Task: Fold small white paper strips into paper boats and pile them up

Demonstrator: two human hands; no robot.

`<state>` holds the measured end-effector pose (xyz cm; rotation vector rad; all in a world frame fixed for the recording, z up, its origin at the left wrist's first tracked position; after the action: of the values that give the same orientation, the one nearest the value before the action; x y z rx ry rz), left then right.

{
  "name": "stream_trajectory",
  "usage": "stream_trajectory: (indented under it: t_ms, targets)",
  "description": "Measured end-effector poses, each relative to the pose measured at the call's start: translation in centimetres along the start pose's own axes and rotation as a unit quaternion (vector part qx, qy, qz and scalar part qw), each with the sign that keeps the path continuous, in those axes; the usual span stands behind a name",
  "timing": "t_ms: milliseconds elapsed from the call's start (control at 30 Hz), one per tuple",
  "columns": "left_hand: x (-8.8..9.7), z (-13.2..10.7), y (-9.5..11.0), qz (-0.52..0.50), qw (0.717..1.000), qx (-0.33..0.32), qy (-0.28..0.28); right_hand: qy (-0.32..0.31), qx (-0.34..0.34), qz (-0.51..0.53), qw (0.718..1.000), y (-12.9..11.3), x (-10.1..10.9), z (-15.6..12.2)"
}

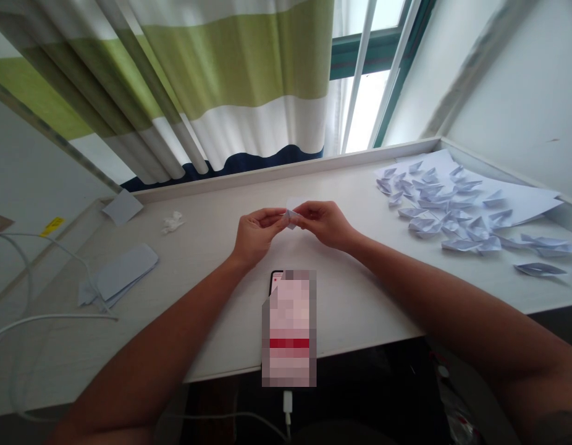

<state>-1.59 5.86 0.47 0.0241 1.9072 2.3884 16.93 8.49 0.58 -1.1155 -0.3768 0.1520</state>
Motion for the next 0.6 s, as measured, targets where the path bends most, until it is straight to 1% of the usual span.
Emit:
stream_trajectory:
  t_ms: [100,200,300,433,500,600]
  targets:
    - [-0.09,0.06,0.28,0.012,0.999,-0.046,-0.013,0.004,-0.006,-0.032,0.999,-0.15,0.15,-0.29]
    - [0.11,0.26,0.4,0.04,0.996,-0.073,-0.01,0.005,0.001,-0.001,1.0,-0.17,0.16,-0.39]
    - [0.33,0.49,0.3,0.05,0.997,-0.058,-0.008,0.01,0.019,0.046,0.999,-0.2,0.24,-0.3]
    - [0.08,0.61,-0.09,-0.014,0.999,0.0,-0.039,0.012,0.025,0.067,0.997,-0.45,0.34,-0.25]
    - [0.04,0.58,-0.11,-0.018,0.999,0.0,-0.034,-0.001,0.027,0.064,0.998,-0.63,0.16,-0.3]
    - [0.12,0.46,-0.02,-0.008,1.0,-0.02,-0.011,-0.012,0.014,0.084,0.996,-0.53,-0.09,-0.36]
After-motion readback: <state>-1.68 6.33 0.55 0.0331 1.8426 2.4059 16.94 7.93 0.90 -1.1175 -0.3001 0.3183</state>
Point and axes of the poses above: each hand's wrist, its own z-axis towards the middle knuckle, its own x-axis out of the back of the hand, y = z × x, the point moved 4 cm from there along z, towards the middle knuckle, and after that the axes turned 2 degrees about -y, right-handed, at the moved point
